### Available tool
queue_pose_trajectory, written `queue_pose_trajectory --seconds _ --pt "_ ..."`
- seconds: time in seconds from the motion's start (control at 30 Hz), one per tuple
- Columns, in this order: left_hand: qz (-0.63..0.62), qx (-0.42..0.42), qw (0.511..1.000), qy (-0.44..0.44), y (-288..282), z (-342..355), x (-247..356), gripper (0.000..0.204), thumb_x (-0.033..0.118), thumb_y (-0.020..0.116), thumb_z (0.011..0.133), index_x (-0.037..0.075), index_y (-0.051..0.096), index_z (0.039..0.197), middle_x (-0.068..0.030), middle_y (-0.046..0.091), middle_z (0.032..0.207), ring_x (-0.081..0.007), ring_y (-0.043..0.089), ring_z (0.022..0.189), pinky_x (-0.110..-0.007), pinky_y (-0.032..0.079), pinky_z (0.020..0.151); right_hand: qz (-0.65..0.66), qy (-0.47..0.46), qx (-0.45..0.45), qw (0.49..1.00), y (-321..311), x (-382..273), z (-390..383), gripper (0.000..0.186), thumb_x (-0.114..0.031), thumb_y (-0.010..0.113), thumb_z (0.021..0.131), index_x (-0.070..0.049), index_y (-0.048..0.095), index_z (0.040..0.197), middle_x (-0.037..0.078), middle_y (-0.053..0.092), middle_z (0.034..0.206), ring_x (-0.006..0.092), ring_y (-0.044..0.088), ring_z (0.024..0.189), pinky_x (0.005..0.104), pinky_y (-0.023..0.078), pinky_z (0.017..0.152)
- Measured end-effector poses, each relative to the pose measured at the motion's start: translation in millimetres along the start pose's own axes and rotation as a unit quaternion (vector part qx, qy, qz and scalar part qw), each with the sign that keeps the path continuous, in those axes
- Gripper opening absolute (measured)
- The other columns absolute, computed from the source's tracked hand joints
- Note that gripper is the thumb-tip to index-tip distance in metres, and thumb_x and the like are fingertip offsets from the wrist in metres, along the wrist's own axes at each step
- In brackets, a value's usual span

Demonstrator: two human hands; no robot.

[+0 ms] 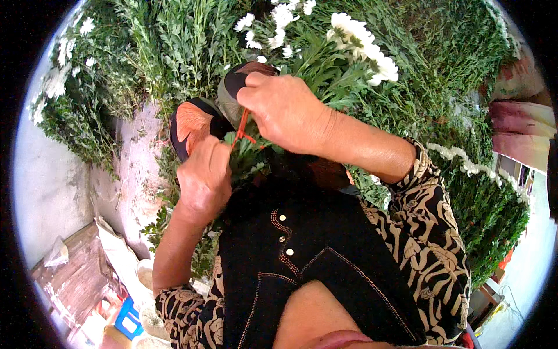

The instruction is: The person gathers white flowers from a large pile on the floor, aligns the stems, and ties them into bundles using an orange rubber band. The person repeats this process, creating multiple bundles and placing them aside.

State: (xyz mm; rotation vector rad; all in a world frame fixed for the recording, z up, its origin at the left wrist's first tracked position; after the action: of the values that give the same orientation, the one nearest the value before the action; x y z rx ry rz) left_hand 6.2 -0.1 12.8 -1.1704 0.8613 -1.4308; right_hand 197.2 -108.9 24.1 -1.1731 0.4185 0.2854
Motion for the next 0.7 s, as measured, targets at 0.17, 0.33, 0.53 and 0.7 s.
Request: queue_pose_trajectory --seconds 0.17,0.33,0.53,0.7 --pt "-0.042 -0.038 0.998 0.019 8 -15 3 0.035 -0.006 0.062 0.068 0.005 0.055 0.1 -0.0141 0.055 0.087 -0.0361 0.061 0.079 -0.043 0.051 0.062 0.018 0.008 -0.022 1.0 15 11 -8 0.013 -0.009 0.066 0.072 -0.004 0.059 0.08 0.016 0.06 0.086 0.038 0.067 0.08 0.0482 0.055 0.067" --pt "-0.182 0.023 0.979 -0.088 8 -6 16 0.05 0.003 0.07 0.079 0.002 0.055 0.126 -0.0217 0.062 0.113 -0.0414 0.061 0.101 -0.047 0.049 0.09 0.158 -0.048 0.14 0.976 -14 15 -40 0.02 -0.019 0.071 0.079 -0.007 0.056 0.087 0.014 0.058 0.089 0.0384 0.063 0.078 0.048 0.053 0.061" --pt "-0.278 -0.162 0.925 -0.202 33 4 33 0.056 0.015 0.081 0.073 0.0 0.053 0.119 -0.0189 0.063 0.106 -0.0374 0.06 0.095 -0.041 0.048 0.087 0.337 0.06 -0.115 0.933 39 15 -144 0.039 -0.037 0.069 0.089 0.001 0.07 0.08 0.021 0.067 0.071 0.0356 0.067 0.066 0.0459 0.051 0.061" --pt "-0.294 -0.142 0.937 -0.122 -4 69 68 0.058 0.008 0.071 0.081 -0.003 0.049 0.134 -0.0158 0.06 0.122 -0.0229 0.056 0.113 -0.036 0.044 0.099 0.523 0.251 -0.035 0.814 5 17 -132 0.054 -0.046 0.07 0.093 0.002 0.062 0.116 0.01 0.07 0.093 0.0144 0.065 0.086 0.0357 0.05 0.069"
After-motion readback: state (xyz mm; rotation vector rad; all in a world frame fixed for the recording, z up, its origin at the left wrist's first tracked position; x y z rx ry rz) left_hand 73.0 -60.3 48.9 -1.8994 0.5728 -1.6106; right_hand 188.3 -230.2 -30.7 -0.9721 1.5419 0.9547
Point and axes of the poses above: each hand's wrist, its own z-axis towards the middle knuckle, its own y-axis out of the palm, x = y × z, the point moved 1 cm from there along z, towards the middle knuckle
